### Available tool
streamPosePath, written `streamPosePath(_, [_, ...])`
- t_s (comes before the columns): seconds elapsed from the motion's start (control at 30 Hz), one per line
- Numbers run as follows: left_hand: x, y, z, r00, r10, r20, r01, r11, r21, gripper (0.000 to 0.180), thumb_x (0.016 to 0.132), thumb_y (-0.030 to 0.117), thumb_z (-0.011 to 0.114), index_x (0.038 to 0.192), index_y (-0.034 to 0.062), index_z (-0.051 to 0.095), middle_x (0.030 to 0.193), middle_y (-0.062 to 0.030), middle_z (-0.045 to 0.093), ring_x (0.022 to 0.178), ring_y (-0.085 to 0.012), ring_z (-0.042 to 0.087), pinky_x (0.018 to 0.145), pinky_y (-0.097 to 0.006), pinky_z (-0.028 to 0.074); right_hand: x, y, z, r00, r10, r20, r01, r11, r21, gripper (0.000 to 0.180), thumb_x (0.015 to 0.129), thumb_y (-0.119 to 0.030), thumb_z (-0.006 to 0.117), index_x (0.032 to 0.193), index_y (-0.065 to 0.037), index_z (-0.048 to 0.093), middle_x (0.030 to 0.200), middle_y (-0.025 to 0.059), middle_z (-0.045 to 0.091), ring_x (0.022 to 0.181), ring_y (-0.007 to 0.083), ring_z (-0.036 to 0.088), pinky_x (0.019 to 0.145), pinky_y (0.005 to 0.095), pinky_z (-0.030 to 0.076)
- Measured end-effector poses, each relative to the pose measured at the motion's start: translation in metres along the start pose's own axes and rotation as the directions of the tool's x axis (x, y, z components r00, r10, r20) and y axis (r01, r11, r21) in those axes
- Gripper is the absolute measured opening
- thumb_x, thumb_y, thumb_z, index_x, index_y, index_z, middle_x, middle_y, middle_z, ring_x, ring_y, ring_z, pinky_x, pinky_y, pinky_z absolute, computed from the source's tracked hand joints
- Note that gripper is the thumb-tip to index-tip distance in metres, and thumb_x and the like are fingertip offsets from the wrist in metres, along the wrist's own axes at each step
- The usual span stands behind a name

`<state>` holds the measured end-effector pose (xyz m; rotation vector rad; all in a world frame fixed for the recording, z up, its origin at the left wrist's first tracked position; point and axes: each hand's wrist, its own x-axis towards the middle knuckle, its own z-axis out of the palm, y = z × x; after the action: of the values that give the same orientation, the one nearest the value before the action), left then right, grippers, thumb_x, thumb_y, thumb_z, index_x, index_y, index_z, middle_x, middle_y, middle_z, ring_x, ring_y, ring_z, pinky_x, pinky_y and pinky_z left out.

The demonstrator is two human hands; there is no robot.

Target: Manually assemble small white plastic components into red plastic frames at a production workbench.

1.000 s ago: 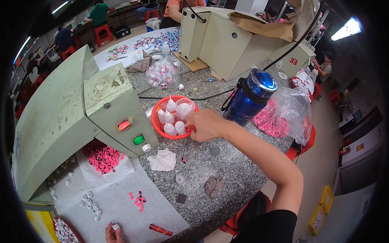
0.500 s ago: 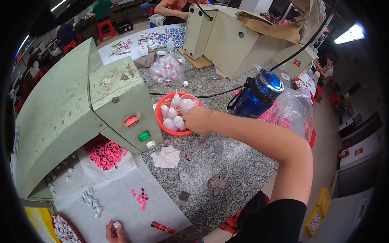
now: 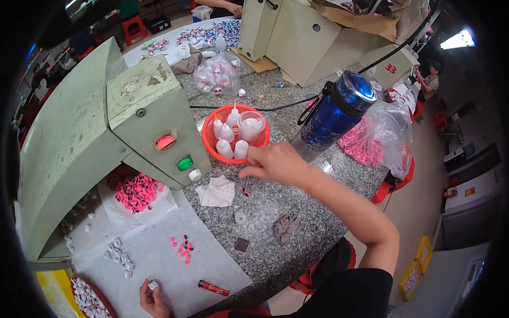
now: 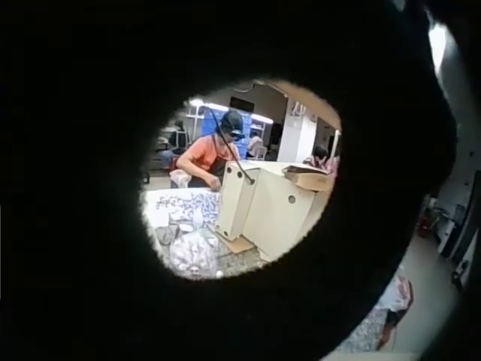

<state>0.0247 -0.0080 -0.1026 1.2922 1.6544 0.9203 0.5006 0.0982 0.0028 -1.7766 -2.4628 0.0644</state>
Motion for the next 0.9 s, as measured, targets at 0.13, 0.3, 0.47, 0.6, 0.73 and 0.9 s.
streamPosePath(0.13, [-0.003,0.002,-0.003,1.000,0.008,-0.016,-0.008,1.000,0.008,0.027,0.085,0.008,0.052,0.109,-0.0051,0.053,0.099,-0.0148,0.060,0.090,-0.0196,0.056,0.079,-0.029,0.045,-0.021,-0.044,0.044,0.867,0.462,0.185,-0.496,0.837,0.233,0.041,0.074,-0.048,0.061,0.078,-0.007,0.053,0.070,0.0110,0.061,0.065,0.0328,0.060,0.058,0.0437,0.046])
streamPosePath(0.3, [-0.007,0.007,0.004,1.000,0.002,-0.021,0.000,0.998,0.056,0.031,0.086,0.015,0.055,0.110,-0.0051,0.053,0.101,-0.0147,0.060,0.091,-0.0204,0.056,0.082,-0.031,0.044,-0.032,-0.029,0.075,0.916,0.346,0.204,-0.397,0.857,0.328,0.032,0.078,-0.040,0.060,0.079,-0.008,0.055,0.063,0.0125,0.058,0.059,0.0274,0.060,0.057,0.0388,0.046])
streamPosePath(0.47, [-0.009,-0.010,-0.004,0.996,0.032,-0.086,-0.018,0.988,0.152,0.033,0.086,0.019,0.056,0.109,-0.0050,0.054,0.100,-0.0142,0.060,0.090,-0.0204,0.057,0.082,-0.032,0.045,-0.023,-0.011,0.026,0.956,0.181,0.231,-0.064,-0.639,0.766,0.027,0.082,-0.025,0.052,0.063,-0.010,0.041,0.052,-0.0024,0.038,0.042,0.0073,0.037,0.035,0.0230,0.031])
streamPosePath(0.6, [-0.008,0.012,0.006,0.999,0.011,-0.049,-0.004,0.989,0.149,0.032,0.085,0.017,0.055,0.109,-0.0041,0.055,0.099,-0.0139,0.061,0.089,-0.0198,0.056,0.080,-0.031,0.045,-0.005,0.027,-0.008,0.923,0.331,0.195,0.078,-0.658,0.749,0.024,0.085,-0.018,0.051,0.064,-0.010,0.042,0.057,-0.0043,0.040,0.041,0.0030,0.034,0.033,0.0191,0.025])
streamPosePath(0.73, [-0.001,0.010,0.009,0.996,0.050,-0.078,-0.042,0.994,0.100,0.028,0.085,0.015,0.055,0.106,-0.0036,0.056,0.096,-0.0128,0.061,0.086,-0.0182,0.055,0.077,-0.030,0.044,-0.006,0.006,-0.004,0.825,0.505,0.253,-0.166,-0.211,0.963,0.013,0.081,-0.017,0.061,0.084,-0.005,0.059,0.065,-0.0007,0.056,0.052,0.0038,0.047,0.044,0.0175,0.035])
streamPosePath(0.9, [-0.002,0.024,0.013,0.997,0.041,-0.065,-0.043,0.998,-0.035,0.028,0.081,0.006,0.057,0.107,-0.0032,0.055,0.093,-0.0098,0.060,0.081,-0.0137,0.056,0.073,-0.025,0.044,-0.018,-0.040,0.062,0.815,0.574,0.073,-0.460,0.567,0.683,0.024,0.071,-0.027,0.070,0.074,-0.005,0.061,0.066,0.0059,0.061,0.062,0.0174,0.059,0.057,0.0301,0.046])
